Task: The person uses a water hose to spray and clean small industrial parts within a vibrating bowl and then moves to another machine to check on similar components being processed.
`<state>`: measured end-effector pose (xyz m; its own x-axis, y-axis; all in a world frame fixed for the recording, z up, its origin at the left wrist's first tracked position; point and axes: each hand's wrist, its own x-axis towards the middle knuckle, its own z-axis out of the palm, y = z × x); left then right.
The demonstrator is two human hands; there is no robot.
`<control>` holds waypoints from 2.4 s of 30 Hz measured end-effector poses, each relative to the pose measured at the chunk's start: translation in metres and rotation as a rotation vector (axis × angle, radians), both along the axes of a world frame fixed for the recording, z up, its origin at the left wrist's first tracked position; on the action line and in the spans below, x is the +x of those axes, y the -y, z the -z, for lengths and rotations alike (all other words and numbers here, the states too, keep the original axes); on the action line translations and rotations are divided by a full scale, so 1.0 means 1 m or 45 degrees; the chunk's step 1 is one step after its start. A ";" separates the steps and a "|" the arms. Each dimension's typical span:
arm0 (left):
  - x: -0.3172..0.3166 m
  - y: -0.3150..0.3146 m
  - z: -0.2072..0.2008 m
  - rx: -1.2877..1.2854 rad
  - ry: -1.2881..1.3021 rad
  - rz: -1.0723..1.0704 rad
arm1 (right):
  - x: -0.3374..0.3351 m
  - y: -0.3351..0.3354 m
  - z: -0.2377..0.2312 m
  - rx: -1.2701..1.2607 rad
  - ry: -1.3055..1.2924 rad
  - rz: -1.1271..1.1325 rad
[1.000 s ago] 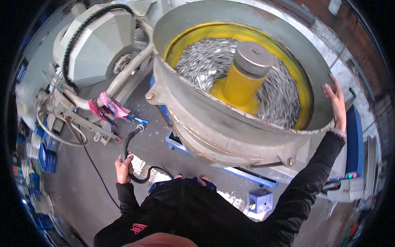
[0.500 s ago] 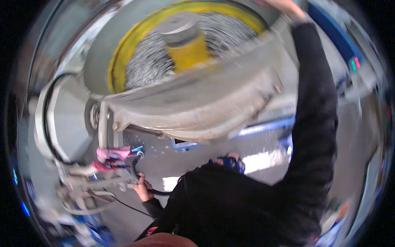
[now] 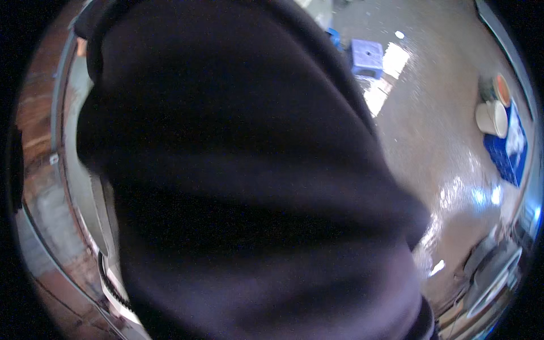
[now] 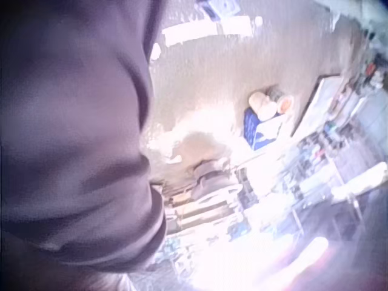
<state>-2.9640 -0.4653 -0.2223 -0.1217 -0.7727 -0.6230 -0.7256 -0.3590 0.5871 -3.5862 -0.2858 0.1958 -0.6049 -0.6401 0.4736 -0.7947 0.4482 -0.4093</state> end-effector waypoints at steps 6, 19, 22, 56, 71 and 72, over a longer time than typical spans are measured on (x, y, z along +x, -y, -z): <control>0.034 0.009 0.042 0.153 -0.117 -0.044 | 0.032 0.046 0.007 0.130 0.074 -0.032; -0.019 -0.056 0.016 -0.058 -0.263 -0.278 | -0.026 0.113 0.039 0.326 0.198 -0.357; -0.025 -0.078 0.004 -0.065 -0.096 -0.261 | -0.048 0.035 0.030 0.387 0.109 -0.638; -0.002 -0.096 -0.004 -0.301 -0.533 -0.899 | -0.014 0.074 0.030 0.631 0.243 -0.505; 0.007 -0.075 -0.036 -0.328 -0.552 -0.949 | -0.014 0.074 0.027 0.568 0.475 -0.478; 0.011 -0.077 -0.035 -0.334 -0.552 -0.955 | -0.015 0.076 0.028 0.580 0.474 -0.474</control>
